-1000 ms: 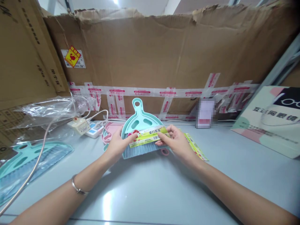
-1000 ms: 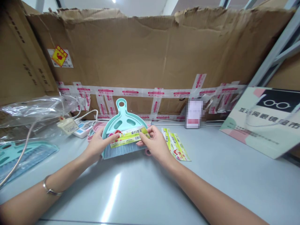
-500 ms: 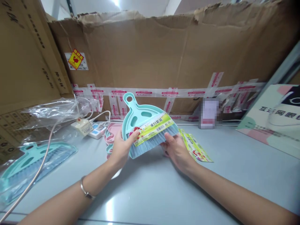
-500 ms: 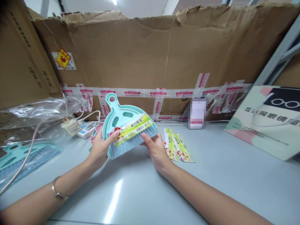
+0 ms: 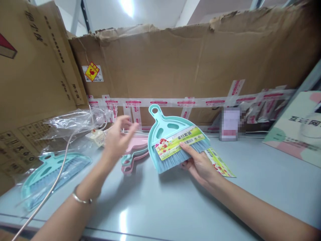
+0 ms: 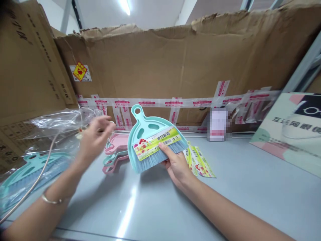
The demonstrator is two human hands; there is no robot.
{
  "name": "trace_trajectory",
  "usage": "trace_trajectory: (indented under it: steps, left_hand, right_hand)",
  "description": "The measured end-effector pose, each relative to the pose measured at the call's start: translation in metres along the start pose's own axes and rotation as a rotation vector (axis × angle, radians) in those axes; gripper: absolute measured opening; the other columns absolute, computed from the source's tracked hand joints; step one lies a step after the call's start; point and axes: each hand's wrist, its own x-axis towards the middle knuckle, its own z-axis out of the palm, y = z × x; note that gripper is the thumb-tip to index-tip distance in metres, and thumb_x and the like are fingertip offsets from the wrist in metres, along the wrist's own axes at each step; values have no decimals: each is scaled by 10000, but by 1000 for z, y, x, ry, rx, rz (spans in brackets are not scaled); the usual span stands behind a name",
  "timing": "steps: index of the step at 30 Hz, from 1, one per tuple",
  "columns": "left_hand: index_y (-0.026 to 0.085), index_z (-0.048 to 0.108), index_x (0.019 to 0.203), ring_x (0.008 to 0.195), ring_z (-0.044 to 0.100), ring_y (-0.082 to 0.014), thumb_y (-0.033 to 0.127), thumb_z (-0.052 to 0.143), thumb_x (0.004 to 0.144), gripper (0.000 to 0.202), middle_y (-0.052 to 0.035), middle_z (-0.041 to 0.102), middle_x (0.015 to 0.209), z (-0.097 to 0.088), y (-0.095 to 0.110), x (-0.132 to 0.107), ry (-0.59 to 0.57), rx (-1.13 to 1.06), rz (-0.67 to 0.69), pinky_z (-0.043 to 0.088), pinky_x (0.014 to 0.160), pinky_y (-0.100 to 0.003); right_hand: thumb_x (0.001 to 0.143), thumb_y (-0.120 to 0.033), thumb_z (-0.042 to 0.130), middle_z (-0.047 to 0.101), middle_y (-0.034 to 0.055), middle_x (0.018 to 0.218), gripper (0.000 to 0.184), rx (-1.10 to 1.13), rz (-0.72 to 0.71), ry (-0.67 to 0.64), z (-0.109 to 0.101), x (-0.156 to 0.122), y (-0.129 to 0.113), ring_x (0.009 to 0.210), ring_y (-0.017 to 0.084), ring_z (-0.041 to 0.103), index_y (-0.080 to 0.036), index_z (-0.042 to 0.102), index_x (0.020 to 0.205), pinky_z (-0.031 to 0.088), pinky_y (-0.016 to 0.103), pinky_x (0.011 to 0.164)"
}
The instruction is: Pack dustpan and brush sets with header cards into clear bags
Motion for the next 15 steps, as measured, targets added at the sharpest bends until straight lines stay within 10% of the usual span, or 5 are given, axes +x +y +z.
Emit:
trace_trajectory:
  steps: [3, 7, 11, 15]
  left_hand:
    - [115, 570, 959, 858, 542, -197, 402, 517, 837, 316, -93, 619, 908, -49, -17, 40, 317, 576, 92, 425, 831, -353]
    - [66, 576, 837, 1019, 470, -334, 516, 519, 803, 455, -170, 561, 991, -85, -44, 69, 101, 1069, -57, 407, 838, -465]
    - [97, 552, 724, 906, 492, -261, 447, 397, 883, 414, -101, 541, 831, -88, -56, 75, -78, 1121, -115, 426, 764, -415]
    - [108, 566, 805, 820, 501, -194, 251, 375, 888, 253, -77, 545, 854, -72, -33, 69, 127, 1067, 10, 410, 704, -346]
  right_hand:
    - [629, -265, 760, 708, -12, 863, 391, -12, 18, -2, -3, 1, 0, 605, 133, 616, -242, 616, 992, 456, 210, 434]
    - [631, -252, 757, 706, -3, 892, 422, -15, 43, -17, -3, -1, 3, 765, 183, 652, -248, 601, 1023, 538, 279, 574]
    - [624, -254, 758, 709, -2, 887, 475, -24, 51, -28, -2, -3, 3, 776, 194, 660, -253, 591, 1070, 555, 303, 605]
    - [620, -264, 761, 708, -8, 901, 533, -14, 35, -39, -2, -6, -2, 778, 192, 661, -269, 571, 1118, 560, 296, 608]
